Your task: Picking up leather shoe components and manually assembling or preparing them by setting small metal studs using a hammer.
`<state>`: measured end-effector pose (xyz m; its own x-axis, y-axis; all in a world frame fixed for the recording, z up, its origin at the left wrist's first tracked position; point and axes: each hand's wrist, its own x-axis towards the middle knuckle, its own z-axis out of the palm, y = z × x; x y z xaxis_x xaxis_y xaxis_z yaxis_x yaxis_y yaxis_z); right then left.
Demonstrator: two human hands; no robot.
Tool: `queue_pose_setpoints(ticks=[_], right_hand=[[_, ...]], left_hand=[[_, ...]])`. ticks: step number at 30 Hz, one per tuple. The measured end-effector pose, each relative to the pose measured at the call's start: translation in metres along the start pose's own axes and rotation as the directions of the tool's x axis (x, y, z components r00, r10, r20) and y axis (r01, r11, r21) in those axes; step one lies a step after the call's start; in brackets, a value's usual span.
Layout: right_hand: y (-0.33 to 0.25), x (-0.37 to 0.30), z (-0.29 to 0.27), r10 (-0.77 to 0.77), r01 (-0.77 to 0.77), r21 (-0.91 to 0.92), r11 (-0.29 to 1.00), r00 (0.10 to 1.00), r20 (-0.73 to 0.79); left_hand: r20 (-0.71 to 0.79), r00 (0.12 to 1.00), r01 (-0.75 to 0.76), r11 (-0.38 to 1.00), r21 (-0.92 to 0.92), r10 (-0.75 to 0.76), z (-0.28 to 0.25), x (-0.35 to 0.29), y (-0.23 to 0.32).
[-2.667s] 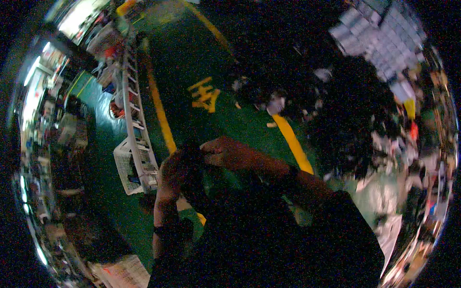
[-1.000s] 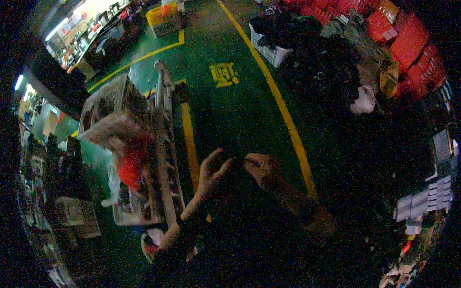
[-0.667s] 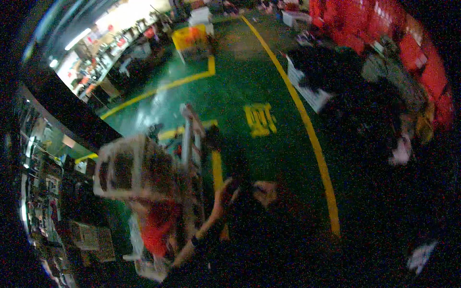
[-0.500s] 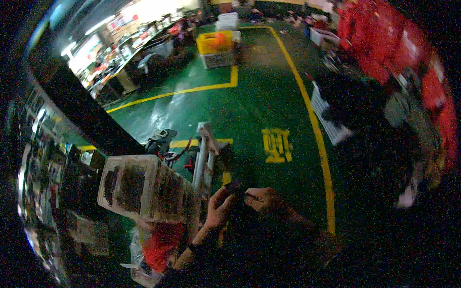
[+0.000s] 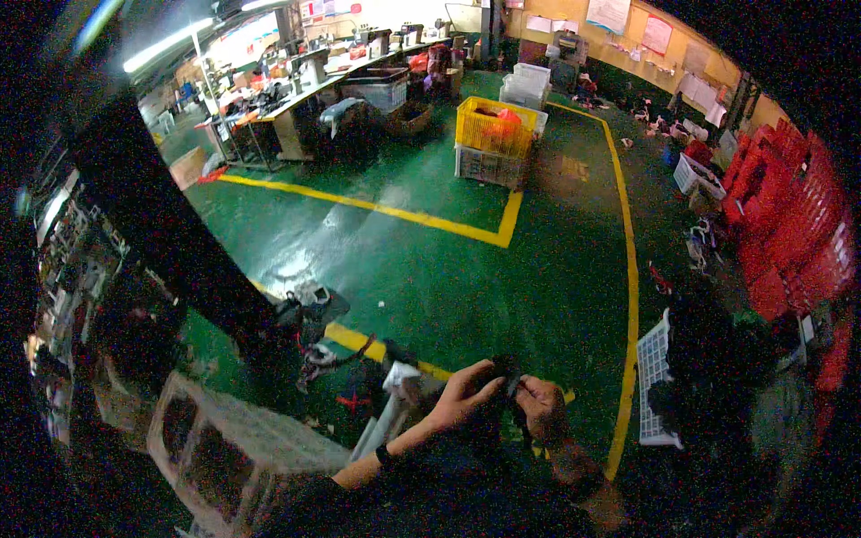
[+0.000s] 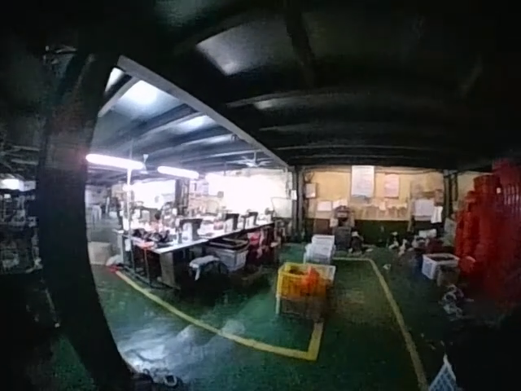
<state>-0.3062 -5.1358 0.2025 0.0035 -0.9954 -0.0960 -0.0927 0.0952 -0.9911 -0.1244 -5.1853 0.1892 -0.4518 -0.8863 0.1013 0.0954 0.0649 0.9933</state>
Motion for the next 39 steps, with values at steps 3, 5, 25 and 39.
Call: queue_pose_setpoints(ticks=[3, 5, 25, 39], right_hand=[[-0.025, 0.091, -0.016, 0.011, -0.011, -0.105, 0.994, 1.000, -0.005], [-0.039, 0.159, -0.028, -0.025, 0.040, -0.234, 0.972, 0.997, 0.067], [-0.100, 0.765, 0.259, 0.130, -0.259, -0.019, 0.966, 0.418, 0.899], [-0.126, 1.084, 0.541, 0.073, -0.152, -0.039, 0.988, 0.224, 0.972]], left_hand=[[-0.003, 1.000, 0.007, 0.998, 0.070, -0.007, -0.028, 0.092, -0.001], [0.040, 0.997, -0.072, 0.997, -0.019, 0.073, -0.052, 0.152, -0.017], [-0.904, 0.417, 0.221, 0.975, 0.004, -0.091, -0.465, 0.431, -0.008], [-0.843, 0.451, 0.176, 0.955, -0.239, -0.294, -0.839, 0.560, 0.013]])
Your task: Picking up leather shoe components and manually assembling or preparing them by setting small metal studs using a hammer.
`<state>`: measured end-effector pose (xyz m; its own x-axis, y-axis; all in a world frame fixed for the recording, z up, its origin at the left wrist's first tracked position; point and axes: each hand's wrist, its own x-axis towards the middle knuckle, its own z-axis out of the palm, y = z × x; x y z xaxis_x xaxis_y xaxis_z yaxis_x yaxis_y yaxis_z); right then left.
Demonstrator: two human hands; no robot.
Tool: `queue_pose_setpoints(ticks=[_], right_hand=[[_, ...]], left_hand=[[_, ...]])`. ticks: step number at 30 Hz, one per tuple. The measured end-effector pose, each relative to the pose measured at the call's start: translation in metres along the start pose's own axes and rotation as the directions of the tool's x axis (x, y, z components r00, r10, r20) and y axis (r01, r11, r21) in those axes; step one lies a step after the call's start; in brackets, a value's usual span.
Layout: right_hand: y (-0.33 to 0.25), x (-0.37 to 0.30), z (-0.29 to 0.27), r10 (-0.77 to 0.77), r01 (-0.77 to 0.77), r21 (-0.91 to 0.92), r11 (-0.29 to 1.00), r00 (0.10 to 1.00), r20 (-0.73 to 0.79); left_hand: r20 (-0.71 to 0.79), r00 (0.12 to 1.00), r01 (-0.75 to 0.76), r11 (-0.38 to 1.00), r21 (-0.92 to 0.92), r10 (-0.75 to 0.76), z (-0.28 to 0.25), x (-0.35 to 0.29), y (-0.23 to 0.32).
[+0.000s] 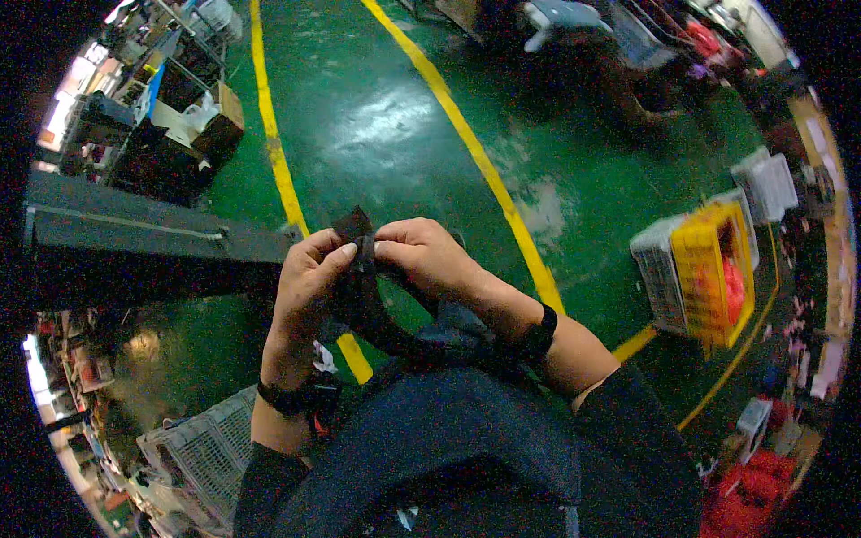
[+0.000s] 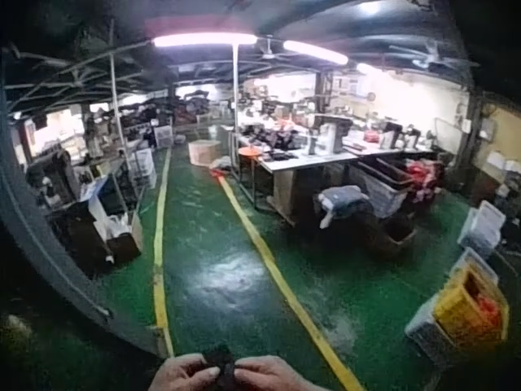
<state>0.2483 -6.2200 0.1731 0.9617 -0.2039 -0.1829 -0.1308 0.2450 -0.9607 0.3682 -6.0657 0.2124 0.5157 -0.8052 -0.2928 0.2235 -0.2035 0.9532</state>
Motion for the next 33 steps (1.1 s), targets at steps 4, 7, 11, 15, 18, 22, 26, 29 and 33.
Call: queue_pose_setpoints(ticks=[4, 7, 11, 15, 18, 22, 26, 29, 33], right_hand=[[-0.047, 0.115, -0.056, 0.083, -0.066, -0.126, 0.990, 0.987, 0.135], [-0.091, 0.195, -0.084, 0.110, -0.025, -0.321, 0.947, 0.962, 0.251], [-0.111, 0.311, -0.116, 0.114, -0.016, -0.247, 0.969, 0.914, 0.388], [-0.122, 0.434, -0.142, 0.121, -0.033, -0.211, 0.977, 0.898, 0.422], [-0.142, 0.529, -0.161, 0.154, -0.044, -0.275, 0.960, 0.906, 0.394], [-0.184, 0.650, -0.186, 0.119, 0.033, -0.389, 0.921, 0.925, 0.361], [-0.217, 0.766, -0.205, 0.220, -0.111, -0.313, 0.943, 0.914, 0.340], [-0.251, 0.857, -0.215, 0.185, -0.070, -0.322, 0.944, 0.921, 0.342], [-0.258, 1.001, -0.235, 0.042, 0.165, -0.459, 0.873, 0.912, 0.408]], left_hand=[[-0.086, 0.996, 0.009, 1.000, 0.008, -0.008, -0.033, 0.100, 0.038], [-0.198, 0.980, 0.035, 0.998, 0.049, -0.025, -0.054, 0.157, 0.077], [-0.288, 0.957, 0.014, 0.995, -0.096, -0.041, -0.100, 0.250, 0.096], [-0.337, 0.941, -0.070, 0.981, -0.180, 0.006, -0.157, 0.349, 0.113], [-0.323, 0.947, -0.051, 0.990, -0.133, 0.005, -0.214, 0.427, 0.124], [-0.228, 0.973, -0.054, 0.994, -0.094, 0.031, -0.284, 0.535, 0.181], [-0.139, 0.989, -0.075, 0.988, -0.134, 0.057, -0.356, 0.632, 0.230], [-0.133, 0.991, -0.038, 0.993, -0.114, 0.023, -0.414, 0.710, 0.247], [-0.215, 0.977, -0.018, 0.995, -0.096, -0.003, -0.490, 0.825, 0.268]])
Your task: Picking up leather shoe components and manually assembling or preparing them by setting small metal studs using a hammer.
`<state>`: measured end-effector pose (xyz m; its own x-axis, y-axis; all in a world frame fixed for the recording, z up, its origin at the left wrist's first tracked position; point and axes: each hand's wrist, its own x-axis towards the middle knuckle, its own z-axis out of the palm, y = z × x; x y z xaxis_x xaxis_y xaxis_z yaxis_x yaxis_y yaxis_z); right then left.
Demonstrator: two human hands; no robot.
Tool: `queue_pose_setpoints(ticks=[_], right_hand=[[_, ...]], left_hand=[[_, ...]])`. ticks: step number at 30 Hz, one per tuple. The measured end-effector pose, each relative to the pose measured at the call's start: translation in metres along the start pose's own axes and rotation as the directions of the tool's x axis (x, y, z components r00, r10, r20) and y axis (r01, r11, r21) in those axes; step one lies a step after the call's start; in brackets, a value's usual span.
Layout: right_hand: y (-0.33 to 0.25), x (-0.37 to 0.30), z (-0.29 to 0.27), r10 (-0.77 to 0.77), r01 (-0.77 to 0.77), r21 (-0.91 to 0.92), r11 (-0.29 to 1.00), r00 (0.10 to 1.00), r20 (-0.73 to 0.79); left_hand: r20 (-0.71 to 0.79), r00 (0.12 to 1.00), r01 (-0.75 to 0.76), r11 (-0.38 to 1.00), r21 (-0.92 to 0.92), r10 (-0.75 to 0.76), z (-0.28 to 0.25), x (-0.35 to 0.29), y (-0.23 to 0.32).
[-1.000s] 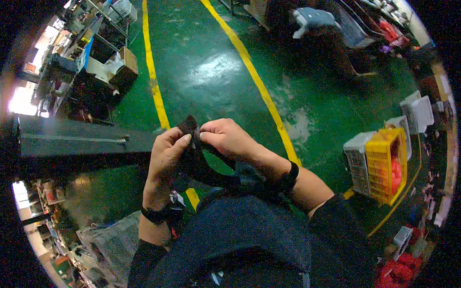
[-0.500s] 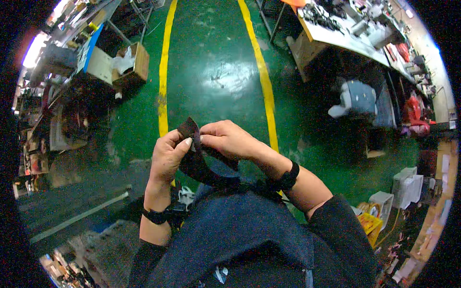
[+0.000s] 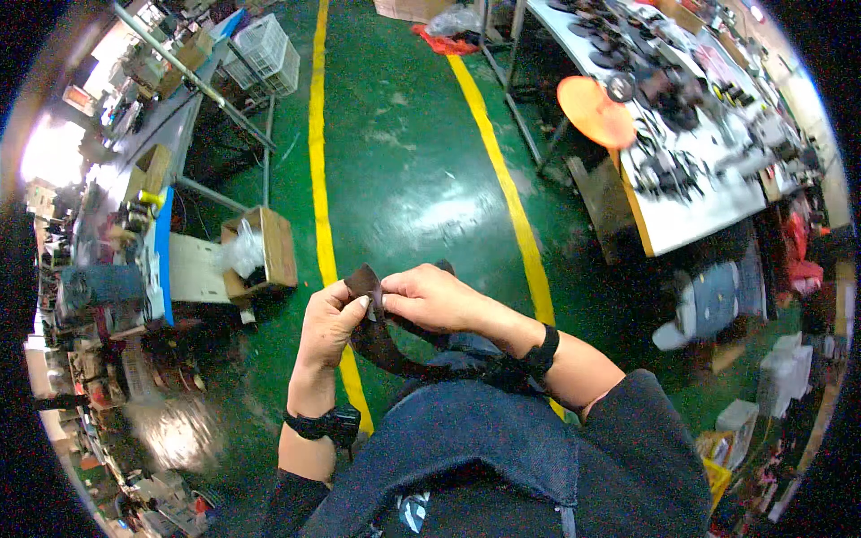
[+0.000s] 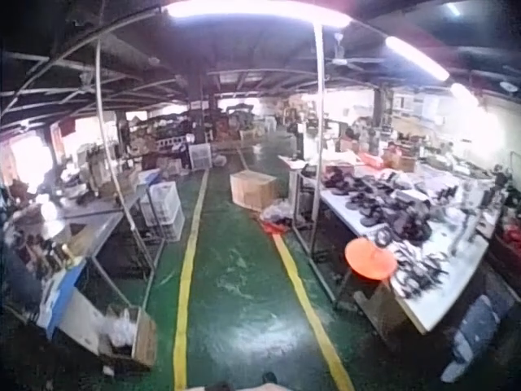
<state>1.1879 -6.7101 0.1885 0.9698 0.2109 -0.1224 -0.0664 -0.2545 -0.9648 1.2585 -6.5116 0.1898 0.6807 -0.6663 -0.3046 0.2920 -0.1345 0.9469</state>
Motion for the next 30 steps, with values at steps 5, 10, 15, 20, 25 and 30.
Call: queue_pose_setpoints(ticks=[5, 10, 15, 20, 25, 30], right_hand=[[-0.002, 0.163, -0.086, -0.068, 0.069, -0.024, 0.997, 0.998, 0.016], [-0.032, 0.325, -0.173, -0.012, 0.029, -0.101, 0.994, 0.987, 0.163], [0.010, 0.493, -0.236, 0.050, -0.083, 0.167, 0.983, 0.981, 0.190], [0.011, 0.637, -0.319, -0.037, 0.022, 0.194, 0.981, 0.997, 0.074], [-0.013, 0.754, -0.415, 0.026, -0.025, 0.111, 0.993, 1.000, -0.006], [0.003, 0.891, -0.526, -0.059, 0.051, -0.117, 0.992, 0.996, -0.064]], left_hand=[[-0.249, 0.969, -0.010, 0.999, -0.034, 0.001, -0.059, 0.127, 0.059], [-0.257, 0.966, 0.012, 0.997, 0.075, 0.008, -0.151, 0.250, 0.122], [-0.201, 0.978, -0.067, 0.994, -0.082, 0.049, -0.248, 0.405, 0.159], [-0.128, 0.992, -0.017, 0.996, -0.084, 0.006, -0.327, 0.557, 0.224], [-0.007, 1.000, 0.010, 1.000, 0.005, -0.010, -0.396, 0.707, 0.296], [-0.020, 0.999, 0.043, 0.972, 0.231, -0.040, -0.448, 0.877, 0.355]])
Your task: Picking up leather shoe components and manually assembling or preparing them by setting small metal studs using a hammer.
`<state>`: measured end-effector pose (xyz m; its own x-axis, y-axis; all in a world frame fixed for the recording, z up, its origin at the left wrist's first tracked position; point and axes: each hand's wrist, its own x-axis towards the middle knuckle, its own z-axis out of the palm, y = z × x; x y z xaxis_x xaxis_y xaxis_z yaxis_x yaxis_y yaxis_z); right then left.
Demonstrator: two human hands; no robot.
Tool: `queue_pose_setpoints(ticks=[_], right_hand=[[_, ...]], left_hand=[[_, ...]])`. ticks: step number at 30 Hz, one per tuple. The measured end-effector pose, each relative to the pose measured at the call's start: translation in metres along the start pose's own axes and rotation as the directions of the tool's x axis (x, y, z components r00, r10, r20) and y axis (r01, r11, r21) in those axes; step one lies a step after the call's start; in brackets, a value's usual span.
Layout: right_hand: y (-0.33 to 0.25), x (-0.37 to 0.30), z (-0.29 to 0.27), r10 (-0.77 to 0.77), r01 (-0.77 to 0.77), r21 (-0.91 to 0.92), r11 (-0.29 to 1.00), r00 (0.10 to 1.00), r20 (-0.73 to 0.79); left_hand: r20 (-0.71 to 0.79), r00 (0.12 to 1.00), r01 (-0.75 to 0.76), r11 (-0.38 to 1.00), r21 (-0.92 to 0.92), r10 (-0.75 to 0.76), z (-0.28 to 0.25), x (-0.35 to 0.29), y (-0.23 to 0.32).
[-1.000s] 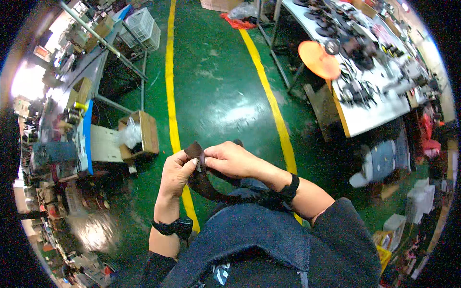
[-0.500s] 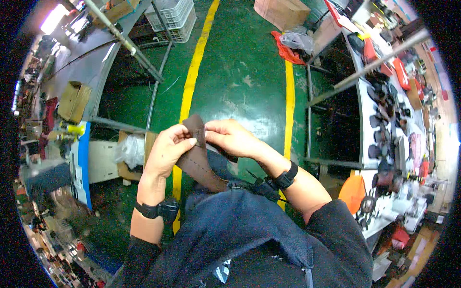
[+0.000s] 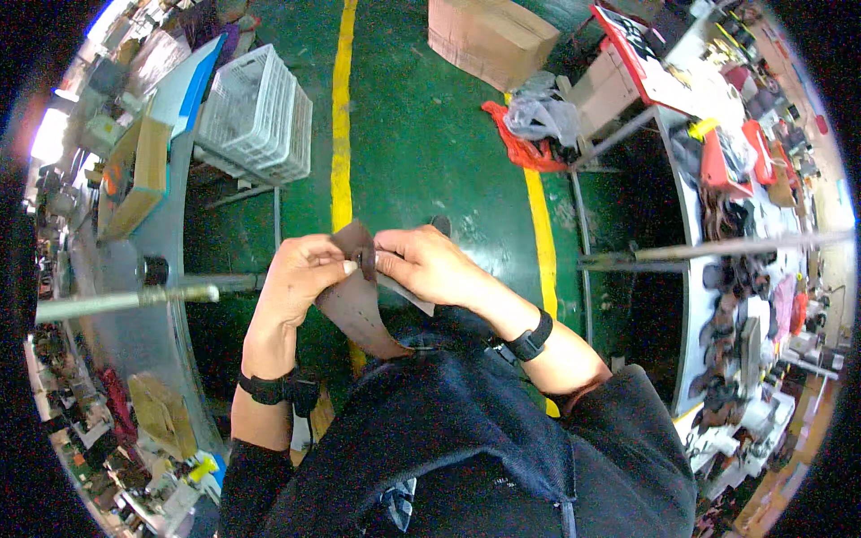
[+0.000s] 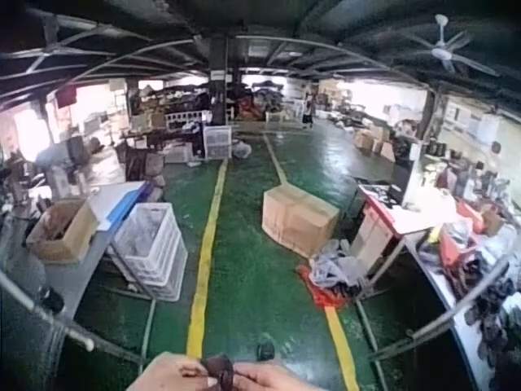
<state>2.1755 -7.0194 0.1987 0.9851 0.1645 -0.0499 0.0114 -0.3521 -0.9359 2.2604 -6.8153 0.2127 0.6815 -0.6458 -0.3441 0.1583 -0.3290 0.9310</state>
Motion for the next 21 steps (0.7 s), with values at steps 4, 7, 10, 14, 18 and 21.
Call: queue_pose_setpoints(ticks=[4, 7, 10, 14, 18, 21], right_hand=[[0.033, 0.125, -0.081, 0.070, -0.070, 0.012, 0.998, 0.998, -0.002], [0.048, 0.219, -0.130, -0.039, 0.043, 0.175, 0.984, 0.999, -0.028], [0.045, 0.300, -0.189, 0.001, 0.009, 0.270, 0.963, 0.999, -0.036], [0.069, 0.424, -0.252, 0.006, -0.009, 0.054, 0.999, 0.999, 0.050], [0.116, 0.548, -0.313, 0.074, -0.067, 0.363, 0.930, 0.997, -0.005], [0.112, 0.622, -0.375, 0.117, -0.081, 0.441, 0.894, 0.992, -0.055]], left_hand=[[-0.076, 0.989, -0.131, 0.990, -0.042, 0.128, -0.039, 0.141, 0.025], [-0.139, 0.987, -0.068, 0.996, 0.055, 0.075, -0.080, 0.217, 0.067], [-0.190, 0.970, -0.131, 0.986, 0.104, 0.149, -0.116, 0.293, 0.113], [-0.216, 0.951, -0.192, 0.970, 0.148, 0.221, -0.173, 0.413, 0.141], [-0.182, 0.928, -0.325, 0.945, 0.034, 0.326, -0.225, 0.545, 0.170], [-0.111, 0.905, -0.410, 0.911, 0.040, 0.411, -0.266, 0.645, 0.201]])
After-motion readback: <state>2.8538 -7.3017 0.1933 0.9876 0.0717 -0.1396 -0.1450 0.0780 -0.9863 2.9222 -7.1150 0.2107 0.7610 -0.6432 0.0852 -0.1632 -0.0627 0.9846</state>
